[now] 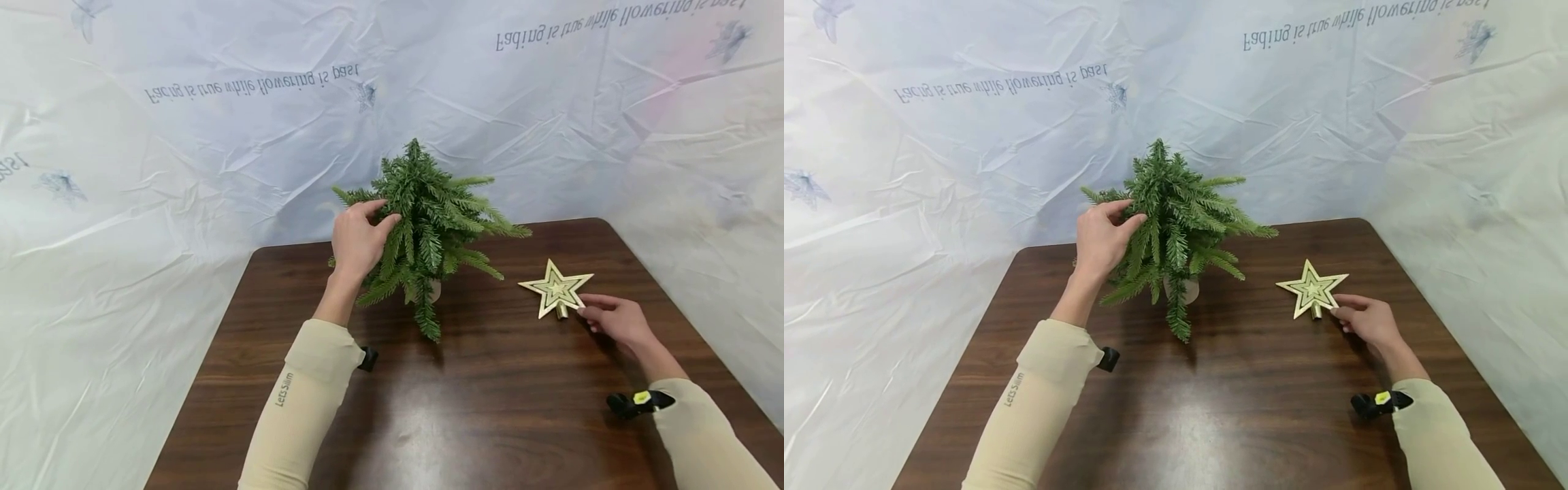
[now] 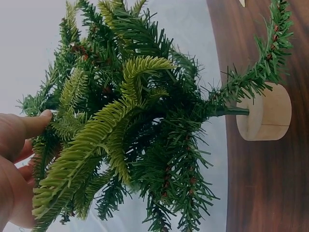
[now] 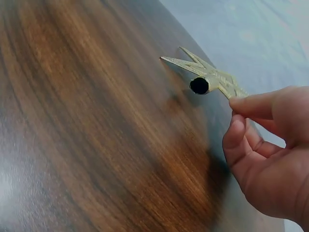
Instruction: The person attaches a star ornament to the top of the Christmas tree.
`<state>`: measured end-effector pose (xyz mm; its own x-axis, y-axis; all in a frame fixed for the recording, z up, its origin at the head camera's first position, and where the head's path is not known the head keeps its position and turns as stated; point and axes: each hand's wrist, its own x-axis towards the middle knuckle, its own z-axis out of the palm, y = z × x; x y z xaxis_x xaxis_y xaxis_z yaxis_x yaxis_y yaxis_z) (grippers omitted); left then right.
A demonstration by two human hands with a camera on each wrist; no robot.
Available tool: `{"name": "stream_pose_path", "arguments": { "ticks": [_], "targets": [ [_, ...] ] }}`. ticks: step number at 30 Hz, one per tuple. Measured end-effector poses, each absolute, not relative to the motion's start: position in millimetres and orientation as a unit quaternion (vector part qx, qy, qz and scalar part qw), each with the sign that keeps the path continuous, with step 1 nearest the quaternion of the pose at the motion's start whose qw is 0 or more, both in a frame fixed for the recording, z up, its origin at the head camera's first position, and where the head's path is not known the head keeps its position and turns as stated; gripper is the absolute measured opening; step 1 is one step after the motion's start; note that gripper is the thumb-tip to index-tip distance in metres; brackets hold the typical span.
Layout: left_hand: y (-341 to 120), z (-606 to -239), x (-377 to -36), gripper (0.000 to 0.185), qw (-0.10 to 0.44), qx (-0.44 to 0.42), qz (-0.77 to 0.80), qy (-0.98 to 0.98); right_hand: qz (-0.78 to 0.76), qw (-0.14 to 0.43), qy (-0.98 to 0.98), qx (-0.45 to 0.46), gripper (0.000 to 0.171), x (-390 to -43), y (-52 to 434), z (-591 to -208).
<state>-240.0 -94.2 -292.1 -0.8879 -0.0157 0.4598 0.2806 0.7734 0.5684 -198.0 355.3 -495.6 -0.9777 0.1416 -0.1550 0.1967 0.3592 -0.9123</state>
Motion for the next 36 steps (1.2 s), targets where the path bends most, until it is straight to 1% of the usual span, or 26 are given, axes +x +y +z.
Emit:
{"name": "stream_pose_path", "arguments": {
  "ticks": [4, 7, 12, 18, 27, 36],
  "targets": [
    [-95.4, -291.4, -240.1, 0.041, 0.224, -0.068, -0.327, -0.916, -0.641, 0.026, 0.76, 0.104, 0.031, -198.0, 355.1, -491.1],
    [-95.9, -290.8, -240.1, 0.041, 0.225, -0.068, -0.327, -0.916, -0.688, 0.023, 0.718, 0.1, 0.027, -198.1, 353.5, -485.3],
    [-96.4, -290.5, -240.5, 0.04, 0.227, -0.069, -0.328, -0.914, -0.72, 0.005, 0.688, 0.093, 0.026, -200.1, 350.2, -474.0],
    [-95.8, -290.6, -240.9, 0.04, 0.23, -0.075, -0.326, -0.914, -0.728, -0.015, 0.678, 0.099, 0.029, -202.8, 347.0, -461.3],
    [-94.0, -289.4, -239.5, 0.04, 0.218, -0.067, -0.326, -0.917, -0.767, -0.042, 0.634, 0.092, 0.029, -206.4, 341.0, -444.2],
    [-93.9, -289.8, -238.4, 0.039, 0.218, -0.06, -0.328, -0.917, -0.797, -0.045, 0.598, 0.077, 0.035, -213.2, 340.0, -417.4]
  ]
}}
